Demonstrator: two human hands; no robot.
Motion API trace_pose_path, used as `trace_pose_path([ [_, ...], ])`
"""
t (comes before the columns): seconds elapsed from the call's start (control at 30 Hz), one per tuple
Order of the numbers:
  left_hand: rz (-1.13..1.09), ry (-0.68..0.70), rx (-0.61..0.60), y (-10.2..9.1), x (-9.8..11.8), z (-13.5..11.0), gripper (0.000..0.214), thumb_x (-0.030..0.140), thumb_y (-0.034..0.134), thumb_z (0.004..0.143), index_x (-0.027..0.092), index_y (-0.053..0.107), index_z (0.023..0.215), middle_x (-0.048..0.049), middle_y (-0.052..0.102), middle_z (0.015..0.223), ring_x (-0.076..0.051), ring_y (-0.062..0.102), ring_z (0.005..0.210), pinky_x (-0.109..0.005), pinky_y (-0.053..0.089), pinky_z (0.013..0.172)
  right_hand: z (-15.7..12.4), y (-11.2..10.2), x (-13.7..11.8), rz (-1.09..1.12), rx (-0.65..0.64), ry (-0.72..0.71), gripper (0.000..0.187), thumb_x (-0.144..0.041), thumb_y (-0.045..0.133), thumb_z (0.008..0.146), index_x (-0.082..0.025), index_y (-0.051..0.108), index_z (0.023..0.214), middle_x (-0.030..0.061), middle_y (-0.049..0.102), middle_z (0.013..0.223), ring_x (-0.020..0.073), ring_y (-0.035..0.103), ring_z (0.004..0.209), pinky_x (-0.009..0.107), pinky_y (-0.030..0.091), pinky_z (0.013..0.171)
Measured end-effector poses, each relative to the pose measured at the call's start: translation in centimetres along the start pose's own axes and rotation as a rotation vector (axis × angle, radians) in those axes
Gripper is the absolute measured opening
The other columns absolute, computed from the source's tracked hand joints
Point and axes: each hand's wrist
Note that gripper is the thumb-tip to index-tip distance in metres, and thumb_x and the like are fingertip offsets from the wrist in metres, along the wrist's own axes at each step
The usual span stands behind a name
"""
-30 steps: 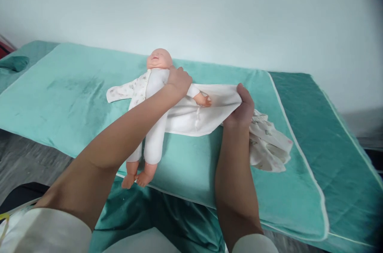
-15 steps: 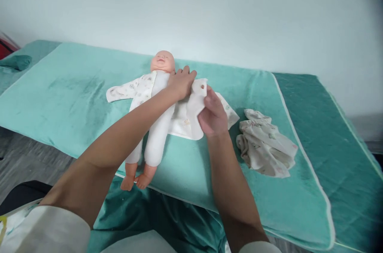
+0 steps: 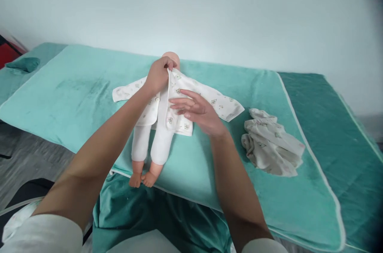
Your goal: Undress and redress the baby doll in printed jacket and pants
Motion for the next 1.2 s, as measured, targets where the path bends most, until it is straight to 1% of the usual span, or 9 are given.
trace_pose_path([
  [0.13,0.032,-0.1,0.104,0.0,-0.5,-0.9,0.009,0.014,0.052,0.09,0.023,0.055,0.091,-0.0038,0.071,0.112,-0.018,0.065,0.11,-0.035,0.052,0.1,0.1,-0.3,0.4,-0.225,0.123,-0.028,0.035,-0.045,0.081,0.085,-0.027,0.066,0.111,0.0031,0.072,0.108,0.0194,0.067,0.102,0.038,0.054,0.094],
  [0.27,0.086,-0.138,0.053,0.0,-0.4,-1.5,0.018,0.023,0.057,0.091,0.024,0.056,0.11,-0.003,0.069,0.113,-0.017,0.066,0.103,-0.034,0.054,0.095,0.1,0.7,0.5,-0.735,0.03,-0.02,0.041,-0.045,0.086,0.078,-0.027,0.061,0.104,0.0032,0.062,0.114,0.0226,0.059,0.107,0.039,0.05,0.095],
  [0.4,0.174,-0.114,-0.037,0.1,0.1,-1.9,0.026,0.024,0.067,0.083,0.022,0.058,0.108,-0.0054,0.068,0.121,-0.018,0.066,0.095,-0.036,0.055,0.091,-0.3,2.8,-0.2,-1.102,0.009,-0.018,0.04,-0.051,0.082,0.082,-0.026,0.053,0.096,0.0045,0.061,0.106,0.0261,0.058,0.1,0.039,0.045,0.083],
  [0.53,0.189,-0.098,-0.098,0.3,0.4,-1.9,0.023,0.017,0.063,0.082,0.022,0.061,0.105,-0.0055,0.07,0.117,-0.019,0.066,0.096,-0.037,0.055,0.092,-0.6,5.0,-0.1,-1.284,0.06,0.027,0.031,-0.055,0.067,0.093,-0.026,0.055,0.092,0.0083,0.066,0.097,0.0289,0.061,0.088,0.037,0.037,0.067],
  [0.67,0.129,-0.114,-0.103,0.1,0.2,-1.6,0.021,0.016,0.059,0.083,0.021,0.063,0.104,-0.005,0.071,0.114,-0.02,0.065,0.098,-0.037,0.055,0.094,-0.5,6.4,0.7,-1.377,0.101,0.117,0.025,-0.04,0.047,0.104,-0.024,0.059,0.089,0.0104,0.07,0.089,0.0262,0.062,0.075,0.036,0.028,0.061],
  [0.77,0.069,-0.131,-0.065,-0.2,-0.2,-1.4,0.02,0.015,0.062,0.081,0.02,0.063,0.101,-0.0052,0.07,0.113,-0.019,0.065,0.097,-0.037,0.054,0.093,-0.4,6.3,1.0,-1.287,0.105,0.085,0.025,-0.034,0.045,0.104,-0.023,0.058,0.085,0.008,0.069,0.085,0.0228,0.062,0.073,0.035,0.029,0.063],
  [0.9,-0.118,-0.166,0.01,0.0,-1.0,-1.0,0.017,0.009,0.064,0.076,0.019,0.063,0.09,-0.0038,0.069,0.101,-0.016,0.063,0.091,-0.035,0.053,0.091,-0.3,5.8,1.3,-0.891,0.188,-0.089,0.03,-0.039,0.048,0.104,-0.024,0.052,0.078,0.0002,0.062,0.072,0.0164,0.056,0.068,0.031,0.039,0.067],
  [1.07,-0.269,-0.209,0.261,0.7,-2.3,-0.8,0.019,0.002,0.06,0.076,0.02,0.06,0.083,-0.0018,0.065,0.093,-0.014,0.061,0.088,-0.031,0.05,0.091,-0.3,5.8,1.6,-0.627,0.159,-0.211,0.028,-0.041,0.059,0.1,-0.024,0.061,0.078,-0.0009,0.066,0.075,0.0145,0.057,0.069,0.03,0.044,0.069],
  [1.2,-0.246,-0.196,0.295,0.9,-2.8,-1.4,0.023,0.0,0.059,0.076,0.021,0.058,0.086,-0.0016,0.065,0.096,-0.016,0.062,0.095,-0.033,0.049,0.096,-0.2,4.3,1.9,-0.418,0.392,-0.205,0.03,-0.047,0.062,0.098,-0.024,0.062,0.078,-0.0025,0.063,0.068,0.0137,0.056,0.065,0.029,0.045,0.067],
])
Point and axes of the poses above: each hand's wrist, its own z-axis towards the middle knuckle, its own y-axis out of the palm, x = y × z
